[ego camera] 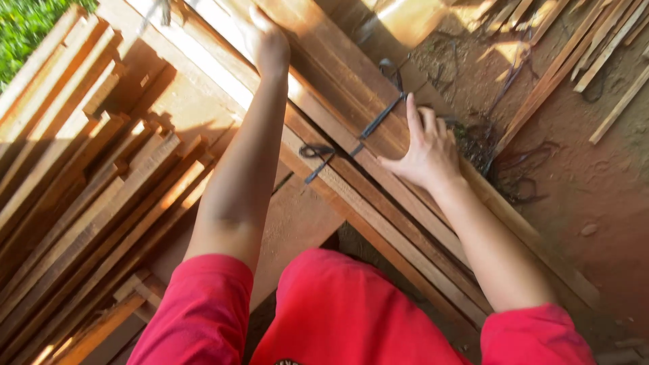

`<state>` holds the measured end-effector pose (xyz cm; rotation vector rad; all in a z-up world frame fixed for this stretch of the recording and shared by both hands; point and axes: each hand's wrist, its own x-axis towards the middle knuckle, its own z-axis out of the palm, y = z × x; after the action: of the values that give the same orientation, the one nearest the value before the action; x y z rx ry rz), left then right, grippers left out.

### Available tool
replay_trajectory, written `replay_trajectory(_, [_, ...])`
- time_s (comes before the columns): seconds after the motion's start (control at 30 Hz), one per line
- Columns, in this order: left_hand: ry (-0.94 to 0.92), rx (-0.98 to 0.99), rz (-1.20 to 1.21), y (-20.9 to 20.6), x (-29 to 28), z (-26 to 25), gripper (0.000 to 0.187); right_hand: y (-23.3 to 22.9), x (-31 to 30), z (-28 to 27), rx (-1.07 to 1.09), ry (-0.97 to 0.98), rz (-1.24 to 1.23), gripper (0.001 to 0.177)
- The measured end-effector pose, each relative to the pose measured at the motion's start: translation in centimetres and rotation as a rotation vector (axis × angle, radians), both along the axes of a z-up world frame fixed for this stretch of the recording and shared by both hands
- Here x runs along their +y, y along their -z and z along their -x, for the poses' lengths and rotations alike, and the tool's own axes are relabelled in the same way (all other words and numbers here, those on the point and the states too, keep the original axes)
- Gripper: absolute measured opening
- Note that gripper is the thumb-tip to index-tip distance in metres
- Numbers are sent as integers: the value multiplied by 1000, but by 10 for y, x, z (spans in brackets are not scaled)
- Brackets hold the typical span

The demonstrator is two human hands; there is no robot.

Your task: The recorder is organizing, straightening, and bundling long wooden planks in a woodworking shop.

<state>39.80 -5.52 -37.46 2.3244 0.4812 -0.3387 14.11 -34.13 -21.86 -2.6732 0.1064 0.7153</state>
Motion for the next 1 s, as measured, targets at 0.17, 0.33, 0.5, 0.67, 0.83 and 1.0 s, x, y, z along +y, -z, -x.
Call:
replay_trajectory(0.17, [389, -360, -468, 78, 2, -24, 19, 24, 0, 10, -156, -10, 99, 135])
replay_trajectory(0.33, [660, -381, -959, 104, 18, -44, 34, 13, -4, 8, -197, -5, 46, 132])
replay_trajectory(0.5, [-279, 64, 199, 5, 33, -24, 84, 1, 3, 0, -206, 19, -22, 126])
replay_trajectory(0.67, [-28, 133, 171, -87, -39, 7, 44, 1, 2, 10, -188, -1, 4, 129])
replay_trajectory(0.83, [99, -211, -148, 63, 27, -4, 25, 8, -6, 0, -352, -21, -7, 126])
replay_trajectory(1.0, [-416, 109, 403, -30, -27, -1, 41, 22, -8, 5, -337, -57, -4, 126])
